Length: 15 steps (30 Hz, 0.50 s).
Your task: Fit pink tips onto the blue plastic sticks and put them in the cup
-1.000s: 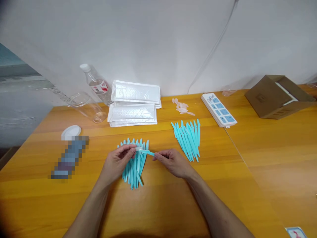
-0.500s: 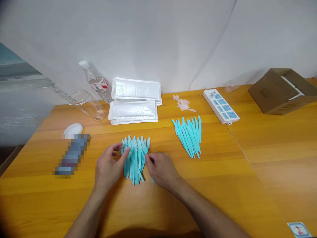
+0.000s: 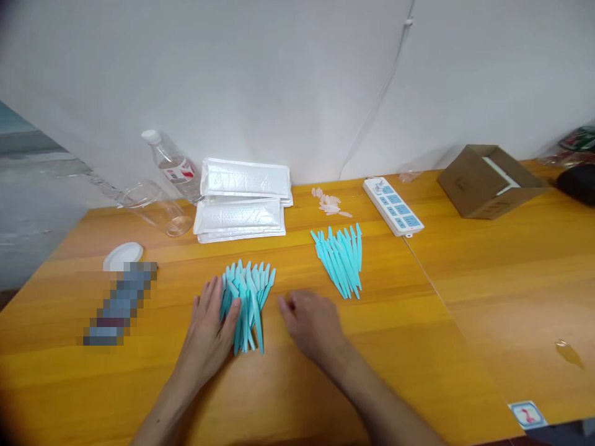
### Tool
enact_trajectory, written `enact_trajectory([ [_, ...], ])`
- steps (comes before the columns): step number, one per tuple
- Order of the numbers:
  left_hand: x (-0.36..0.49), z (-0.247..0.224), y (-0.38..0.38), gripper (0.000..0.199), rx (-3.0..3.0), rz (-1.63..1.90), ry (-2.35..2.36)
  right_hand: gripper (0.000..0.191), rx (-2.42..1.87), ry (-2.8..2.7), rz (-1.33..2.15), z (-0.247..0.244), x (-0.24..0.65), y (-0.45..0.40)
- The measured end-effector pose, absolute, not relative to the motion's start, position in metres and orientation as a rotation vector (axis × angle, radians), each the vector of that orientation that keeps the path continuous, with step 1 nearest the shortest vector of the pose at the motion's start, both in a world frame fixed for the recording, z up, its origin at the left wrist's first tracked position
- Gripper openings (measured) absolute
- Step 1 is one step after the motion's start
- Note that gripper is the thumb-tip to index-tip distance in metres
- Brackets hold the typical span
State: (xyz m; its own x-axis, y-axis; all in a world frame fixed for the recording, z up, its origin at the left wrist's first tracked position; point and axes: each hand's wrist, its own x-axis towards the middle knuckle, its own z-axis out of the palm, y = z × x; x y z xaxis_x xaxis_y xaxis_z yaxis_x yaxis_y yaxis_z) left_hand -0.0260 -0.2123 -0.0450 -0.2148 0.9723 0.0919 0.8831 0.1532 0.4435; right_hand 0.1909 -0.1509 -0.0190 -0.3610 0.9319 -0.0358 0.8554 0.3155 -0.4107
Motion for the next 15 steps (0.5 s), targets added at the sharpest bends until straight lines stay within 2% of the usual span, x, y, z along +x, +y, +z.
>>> enact_trajectory([
  [3,-0.022,-0.023,-0.184,0.063,1.877,0.766,2.136,0.036,-1.95,-1.986,0.311,-0.02,0.241,-0.131],
  [6,-0.005,-0.007,-0.13,0.051,2.056,0.866,1.941,0.035,-2.106,-1.879,0.203,-0.024,0.277,-0.11],
  [10,0.028,-0.009,-0.039,0.036,2.264,0.661,1.712,0.034,-2.185,-1.883,0.397,-0.028,0.288,-0.093],
  [15,0.059,-0.024,0.053,0.031,2.308,0.507,1.693,0.023,-2.145,-1.826,0.555,-0.029,0.285,-0.09],
])
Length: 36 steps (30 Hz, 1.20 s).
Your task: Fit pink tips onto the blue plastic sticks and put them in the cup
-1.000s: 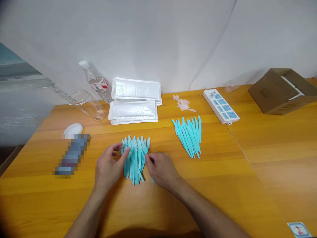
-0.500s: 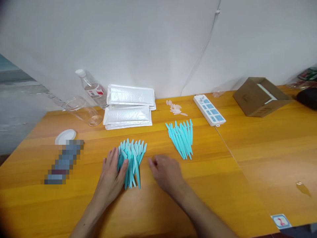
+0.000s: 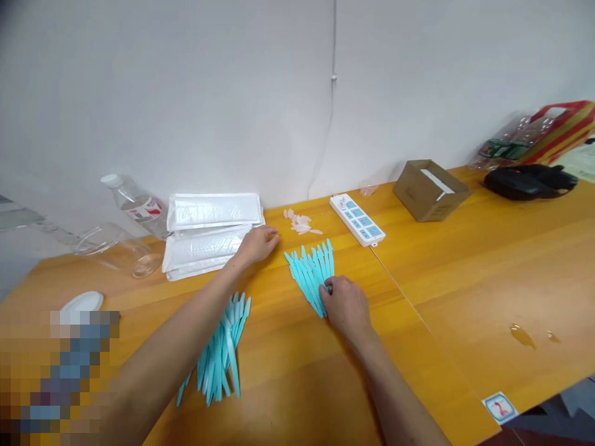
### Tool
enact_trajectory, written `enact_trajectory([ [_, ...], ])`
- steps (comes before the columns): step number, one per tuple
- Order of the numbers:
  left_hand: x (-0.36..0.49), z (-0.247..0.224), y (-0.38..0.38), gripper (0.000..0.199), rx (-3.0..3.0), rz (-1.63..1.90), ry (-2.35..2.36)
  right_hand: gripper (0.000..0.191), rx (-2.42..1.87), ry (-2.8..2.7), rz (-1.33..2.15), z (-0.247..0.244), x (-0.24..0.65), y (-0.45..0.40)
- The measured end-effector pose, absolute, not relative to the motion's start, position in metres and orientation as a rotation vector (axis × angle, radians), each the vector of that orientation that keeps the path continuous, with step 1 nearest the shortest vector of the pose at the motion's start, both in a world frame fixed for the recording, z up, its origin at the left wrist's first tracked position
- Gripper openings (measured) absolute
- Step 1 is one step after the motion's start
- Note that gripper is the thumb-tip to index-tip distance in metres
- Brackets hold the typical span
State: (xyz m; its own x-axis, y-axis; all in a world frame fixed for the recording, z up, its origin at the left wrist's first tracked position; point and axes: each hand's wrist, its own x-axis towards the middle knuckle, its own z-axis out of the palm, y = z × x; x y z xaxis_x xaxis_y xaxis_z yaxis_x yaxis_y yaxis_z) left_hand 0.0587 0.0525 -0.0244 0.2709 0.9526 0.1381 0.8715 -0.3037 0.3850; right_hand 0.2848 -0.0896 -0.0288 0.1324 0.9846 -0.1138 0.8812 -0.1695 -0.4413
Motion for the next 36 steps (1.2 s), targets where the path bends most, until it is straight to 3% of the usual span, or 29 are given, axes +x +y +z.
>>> enact_trajectory([
  [3,0.073,-0.028,0.087,0.031,2.318,0.464,1.711,0.022,-2.078,-1.768,0.687,-0.028,0.292,-0.089],
  [11,0.101,-0.025,0.125,0.028,2.379,0.348,1.575,0.039,-1.437,-1.345,1.598,-0.014,0.317,-0.082],
  [18,0.096,-0.013,0.111,0.018,2.364,0.325,1.514,0.037,-1.421,-1.463,1.599,-0.015,0.31,-0.081],
  [23,0.054,0.009,0.033,0.036,2.203,0.455,1.445,0.038,-1.45,-1.494,1.659,-0.007,0.303,-0.086],
  [30,-0.018,-0.007,-0.14,0.038,1.202,0.925,1.405,0.036,-1.287,-1.631,1.776,-0.001,0.264,-0.095],
  [36,-0.031,-0.012,-0.184,0.037,1.016,1.15,1.561,0.036,-1.225,-1.795,1.755,0.001,0.228,-0.103],
])
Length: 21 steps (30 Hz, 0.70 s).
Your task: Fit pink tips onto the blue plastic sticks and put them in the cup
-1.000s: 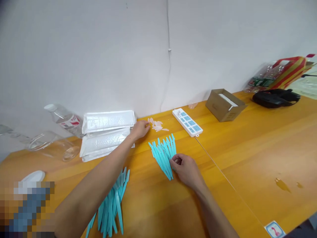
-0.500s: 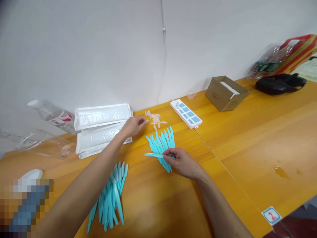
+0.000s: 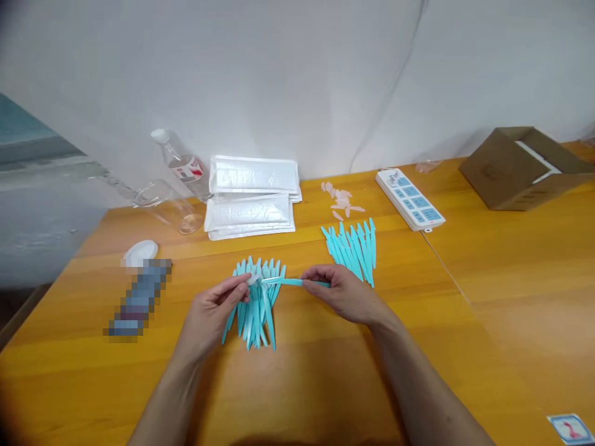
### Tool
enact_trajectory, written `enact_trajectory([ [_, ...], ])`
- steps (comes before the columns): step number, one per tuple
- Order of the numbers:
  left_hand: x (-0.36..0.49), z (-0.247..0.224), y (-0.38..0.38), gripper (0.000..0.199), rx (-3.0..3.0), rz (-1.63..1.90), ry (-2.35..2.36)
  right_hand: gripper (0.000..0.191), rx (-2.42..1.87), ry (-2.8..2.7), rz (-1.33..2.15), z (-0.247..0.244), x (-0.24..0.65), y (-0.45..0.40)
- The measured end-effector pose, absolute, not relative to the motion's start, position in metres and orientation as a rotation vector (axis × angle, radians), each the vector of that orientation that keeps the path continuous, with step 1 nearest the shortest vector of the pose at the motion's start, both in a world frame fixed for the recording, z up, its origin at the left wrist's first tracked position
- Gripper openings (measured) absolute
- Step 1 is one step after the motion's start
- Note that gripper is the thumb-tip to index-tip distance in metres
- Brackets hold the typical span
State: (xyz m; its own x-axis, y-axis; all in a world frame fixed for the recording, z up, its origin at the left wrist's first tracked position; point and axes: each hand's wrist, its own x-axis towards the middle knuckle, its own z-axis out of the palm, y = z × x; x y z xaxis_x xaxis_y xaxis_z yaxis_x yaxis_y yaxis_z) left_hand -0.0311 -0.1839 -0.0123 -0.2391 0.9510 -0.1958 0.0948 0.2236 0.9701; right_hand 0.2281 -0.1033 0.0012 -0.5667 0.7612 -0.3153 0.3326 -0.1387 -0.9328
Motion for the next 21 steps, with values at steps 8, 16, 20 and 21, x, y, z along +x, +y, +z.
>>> enact_trajectory([
  [8,-0.026,-0.009,-0.19,0.032,1.116,1.057,1.495,0.036,-1.203,-1.82,1.785,0.003,0.22,-0.114],
  [16,-0.038,-0.002,-0.198,0.032,1.09,1.079,1.558,0.038,-1.199,-1.769,1.812,0.001,0.22,-0.121],
  [20,-0.025,0.0,-0.204,0.031,1.144,1.012,1.514,0.035,-1.163,-1.798,1.797,-0.001,0.217,-0.126],
  [21,-0.021,-0.001,-0.204,0.031,1.124,1.008,1.506,0.033,-1.155,-1.806,1.789,-0.002,0.214,-0.129],
])
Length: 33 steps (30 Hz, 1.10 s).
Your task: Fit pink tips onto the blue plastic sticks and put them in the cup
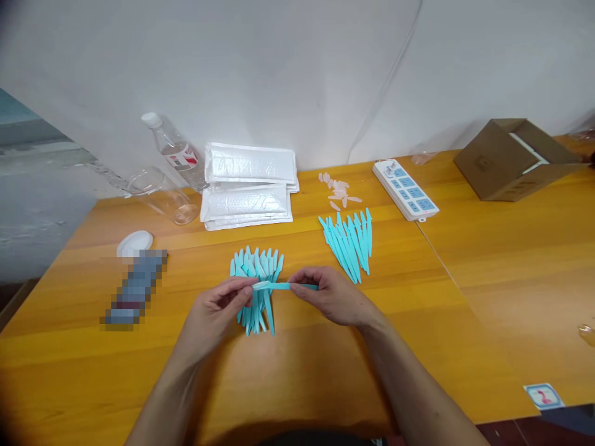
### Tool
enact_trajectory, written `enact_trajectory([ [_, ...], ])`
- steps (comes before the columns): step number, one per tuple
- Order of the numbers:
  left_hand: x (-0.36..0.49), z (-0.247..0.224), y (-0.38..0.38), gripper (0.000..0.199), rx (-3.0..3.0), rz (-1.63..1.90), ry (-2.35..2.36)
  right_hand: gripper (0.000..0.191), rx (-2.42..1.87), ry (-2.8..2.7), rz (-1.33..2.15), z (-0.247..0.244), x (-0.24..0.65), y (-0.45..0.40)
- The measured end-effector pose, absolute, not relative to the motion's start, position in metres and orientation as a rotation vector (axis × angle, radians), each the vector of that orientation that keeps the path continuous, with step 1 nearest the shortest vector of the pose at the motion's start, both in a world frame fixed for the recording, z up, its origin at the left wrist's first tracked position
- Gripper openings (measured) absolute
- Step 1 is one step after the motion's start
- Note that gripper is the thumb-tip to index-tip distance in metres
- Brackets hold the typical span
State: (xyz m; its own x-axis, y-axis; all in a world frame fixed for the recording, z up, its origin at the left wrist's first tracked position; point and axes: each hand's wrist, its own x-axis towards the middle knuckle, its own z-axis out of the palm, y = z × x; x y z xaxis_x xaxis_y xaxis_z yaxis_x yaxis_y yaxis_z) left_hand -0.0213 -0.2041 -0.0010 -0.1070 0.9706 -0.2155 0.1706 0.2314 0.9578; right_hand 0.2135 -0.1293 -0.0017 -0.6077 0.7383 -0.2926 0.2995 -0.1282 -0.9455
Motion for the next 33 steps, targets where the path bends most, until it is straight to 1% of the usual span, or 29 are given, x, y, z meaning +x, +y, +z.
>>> enact_trajectory([
  [4,-0.019,-0.008,-0.198,0.037,0.933,1.166,1.524,0.03,-1.14,-1.894,1.682,-0.007,0.185,-0.151],
  [6,-0.025,-0.012,-0.188,0.038,0.887,1.227,1.559,0.035,-1.175,-1.986,1.518,-0.009,0.169,-0.163],
  [9,-0.035,-0.016,-0.17,0.038,0.961,1.146,1.632,0.045,-1.239,-2.14,1.222,-0.01,0.159,-0.171],
  [11,-0.039,-0.018,-0.159,0.041,1.045,1.059,1.684,0.045,-1.349,-2.168,1.023,-0.012,0.169,-0.168],
  [16,-0.041,-0.02,-0.146,0.041,1.29,0.896,1.918,0.033,-1.862,-1.935,0.458,-0.023,0.23,-0.143],
  [18,-0.04,-0.017,-0.14,0.04,1.382,0.842,2.036,0.033,-1.984,-1.903,0.313,-0.027,0.248,-0.132],
  [22,-0.023,-0.005,-0.102,0.038,1.586,0.821,2.102,0.033,-2.063,-1.932,0.224,-0.029,0.253,-0.113],
  [26,0.015,0.0,-0.023,0.031,1.964,0.703,1.915,0.03,-2.034,-2.049,0.173,-0.028,0.237,-0.097],
  [30,0.054,-0.005,0.059,0.027,2.148,0.559,1.835,0.024,-2.041,-2.134,0.16,-0.03,0.232,-0.089],
  [33,0.075,-0.013,0.1,0.022,2.263,0.41,1.797,0.024,-2.053,-2.135,0.188,-0.036,0.234,-0.088],
])
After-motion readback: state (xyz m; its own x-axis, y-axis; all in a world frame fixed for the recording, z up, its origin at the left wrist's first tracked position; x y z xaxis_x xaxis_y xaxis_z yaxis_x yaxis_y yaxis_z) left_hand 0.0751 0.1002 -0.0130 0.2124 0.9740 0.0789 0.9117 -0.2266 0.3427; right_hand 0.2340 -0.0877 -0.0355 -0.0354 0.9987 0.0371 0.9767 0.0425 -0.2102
